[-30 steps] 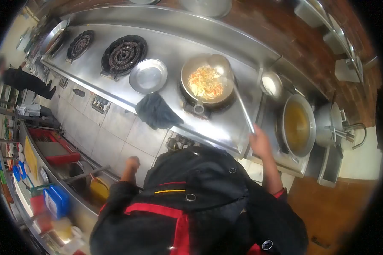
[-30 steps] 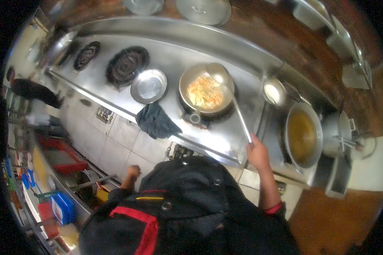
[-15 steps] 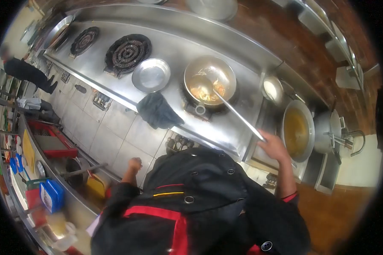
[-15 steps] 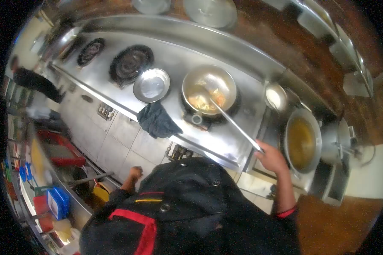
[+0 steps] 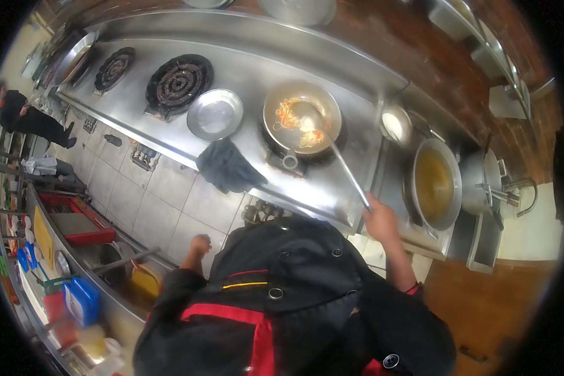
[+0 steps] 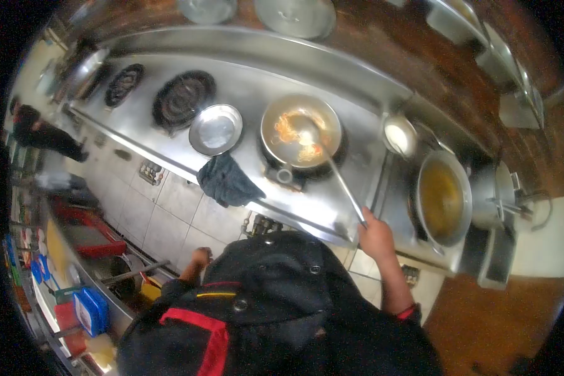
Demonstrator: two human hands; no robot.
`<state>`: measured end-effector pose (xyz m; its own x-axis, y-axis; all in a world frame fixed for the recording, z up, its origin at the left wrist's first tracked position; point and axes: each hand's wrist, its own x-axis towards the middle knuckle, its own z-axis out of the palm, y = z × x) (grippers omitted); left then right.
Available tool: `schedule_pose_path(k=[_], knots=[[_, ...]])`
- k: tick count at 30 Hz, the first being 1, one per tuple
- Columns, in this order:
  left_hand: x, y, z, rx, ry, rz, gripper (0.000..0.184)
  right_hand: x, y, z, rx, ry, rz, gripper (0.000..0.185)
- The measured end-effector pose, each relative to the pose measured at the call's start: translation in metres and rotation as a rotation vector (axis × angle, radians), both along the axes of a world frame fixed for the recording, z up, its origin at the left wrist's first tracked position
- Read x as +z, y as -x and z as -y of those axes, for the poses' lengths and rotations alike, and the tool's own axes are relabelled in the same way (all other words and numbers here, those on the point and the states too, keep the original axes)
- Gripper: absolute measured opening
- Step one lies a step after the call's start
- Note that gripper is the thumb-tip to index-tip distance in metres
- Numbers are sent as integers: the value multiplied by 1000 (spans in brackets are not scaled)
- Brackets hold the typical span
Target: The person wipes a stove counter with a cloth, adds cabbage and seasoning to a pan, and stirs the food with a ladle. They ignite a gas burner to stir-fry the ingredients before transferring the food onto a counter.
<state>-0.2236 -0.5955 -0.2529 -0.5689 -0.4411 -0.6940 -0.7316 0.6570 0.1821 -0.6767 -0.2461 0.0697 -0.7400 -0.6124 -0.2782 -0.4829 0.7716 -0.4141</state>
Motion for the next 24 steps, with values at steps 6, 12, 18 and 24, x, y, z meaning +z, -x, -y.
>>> schedule_pose_path(k=[6,12,18,24], knots=[[-34,-4,24,-347,95,0,24,-26,-4,19,-267,-50,-92,51],[-24,-2,23,-304,140,-100,23,-48,24,-11,-14,248,17,50],[-1,10,17,-234,78,30,27,-32,41,53,-211,-8,-73,48],[-8,9,27,-179,80,28,27,38,65,15,150,-26,-83,44]])
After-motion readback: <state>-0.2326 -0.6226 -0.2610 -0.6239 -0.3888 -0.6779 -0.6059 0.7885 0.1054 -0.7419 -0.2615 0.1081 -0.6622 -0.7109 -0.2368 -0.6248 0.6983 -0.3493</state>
